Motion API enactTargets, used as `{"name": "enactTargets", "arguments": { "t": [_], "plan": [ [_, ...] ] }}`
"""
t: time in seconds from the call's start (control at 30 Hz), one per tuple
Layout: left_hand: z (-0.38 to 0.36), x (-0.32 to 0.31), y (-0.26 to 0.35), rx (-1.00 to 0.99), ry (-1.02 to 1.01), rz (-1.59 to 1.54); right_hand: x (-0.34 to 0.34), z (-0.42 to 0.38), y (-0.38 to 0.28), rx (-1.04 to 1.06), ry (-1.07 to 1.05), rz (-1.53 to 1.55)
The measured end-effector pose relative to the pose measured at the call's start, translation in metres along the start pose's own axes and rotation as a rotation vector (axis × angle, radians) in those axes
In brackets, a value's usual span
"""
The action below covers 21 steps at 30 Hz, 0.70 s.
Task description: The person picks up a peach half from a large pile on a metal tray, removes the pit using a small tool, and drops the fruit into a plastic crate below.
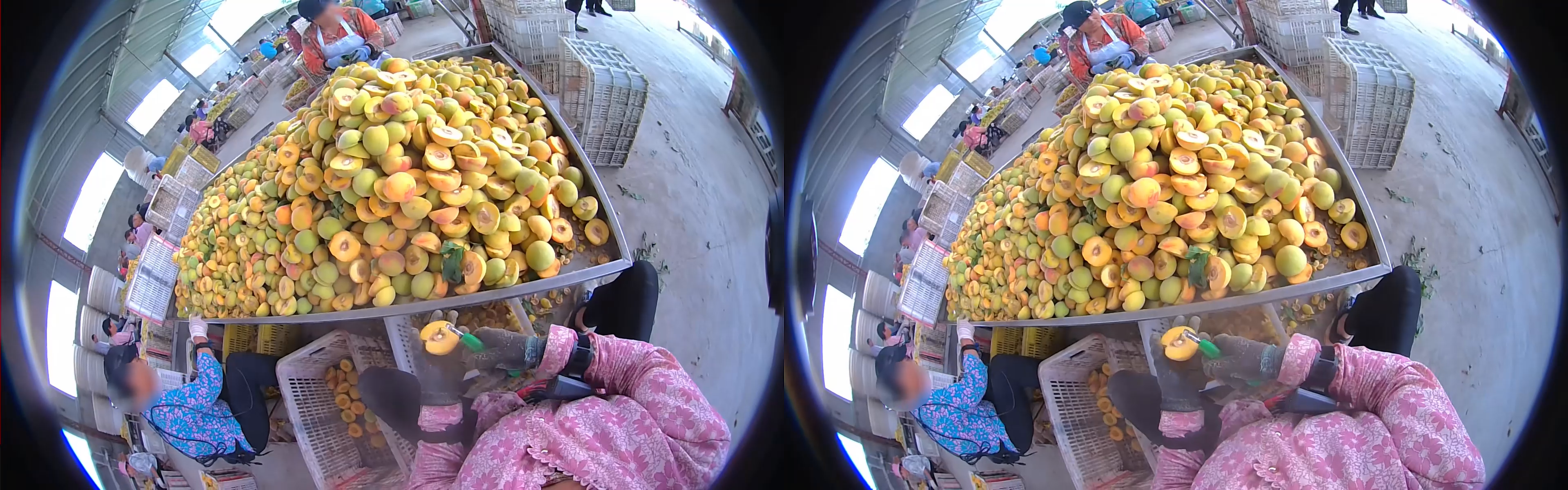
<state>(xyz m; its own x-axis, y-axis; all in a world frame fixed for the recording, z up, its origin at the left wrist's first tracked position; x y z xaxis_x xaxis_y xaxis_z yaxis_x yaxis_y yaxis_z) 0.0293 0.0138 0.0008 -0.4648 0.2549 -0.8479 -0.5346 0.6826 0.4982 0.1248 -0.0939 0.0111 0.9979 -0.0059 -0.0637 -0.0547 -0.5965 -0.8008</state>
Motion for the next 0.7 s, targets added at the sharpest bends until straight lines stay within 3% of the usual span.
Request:
{"name": "enactTargets", "arguments": {
  "t": [0.07, 0.13, 0.23, 0.33, 0.4, 0.47, 0.53, 0.6, 0.63, 0.7],
  "plan": [
    [0.005, 0.019, 0.006, 0.046, 0.076, -0.111, -0.004, -0.006, 0.006, 0.098, -0.087, 0.158],
    [0.005, 0.023, 0.008, 0.254, -0.030, -0.280, -0.010, -0.010, 0.014, 0.185, -0.114, 0.302],
    [0.003, 0.020, 0.010, 0.126, 0.019, -0.190, -0.009, -0.006, 0.027, 0.168, 0.007, 0.172],
    [0.001, 0.021, 0.009, 0.025, 0.087, -0.097, -0.006, 0.000, 0.039, 0.245, 0.134, -0.023],
    [-0.003, 0.016, 0.009, -0.009, 0.128, -0.034, -0.003, 0.013, 0.053, 0.596, 0.376, -0.389],
    [-0.013, -0.002, 0.006, 0.133, 0.064, -0.248, -0.006, 0.004, 0.039, 0.475, 0.384, -0.532],
    [-0.019, -0.014, 0.006, 0.138, 0.063, -0.270, -0.007, 0.004, 0.037, 0.354, 0.388, -0.674],
    [-0.022, -0.019, 0.004, 0.142, 0.061, -0.290, -0.009, 0.003, 0.034, 0.707, 0.583, -0.817],
    [-0.023, -0.019, 0.003, 0.108, 0.079, -0.256, -0.010, -0.008, 0.020, 0.706, 0.583, -0.816],
    [-0.026, -0.019, 0.001, 0.074, 0.100, -0.224, -0.012, -0.033, -0.013, 0.367, 0.422, -0.886]
  ]
}}
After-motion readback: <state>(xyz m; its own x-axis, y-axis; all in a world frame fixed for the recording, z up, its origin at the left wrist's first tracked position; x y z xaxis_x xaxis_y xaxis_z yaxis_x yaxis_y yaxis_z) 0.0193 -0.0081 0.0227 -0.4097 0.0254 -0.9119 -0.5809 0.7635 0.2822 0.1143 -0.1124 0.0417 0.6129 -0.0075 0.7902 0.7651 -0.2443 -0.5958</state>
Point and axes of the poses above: each hand's wrist, its own z-axis towards the middle knuckle, its own x-axis out of the back of the hand, y = z × x, the point moved 3 cm from there along z, towards the middle knuckle, and after that the axes turned 12 degrees about -x, right-handed, at the moved point
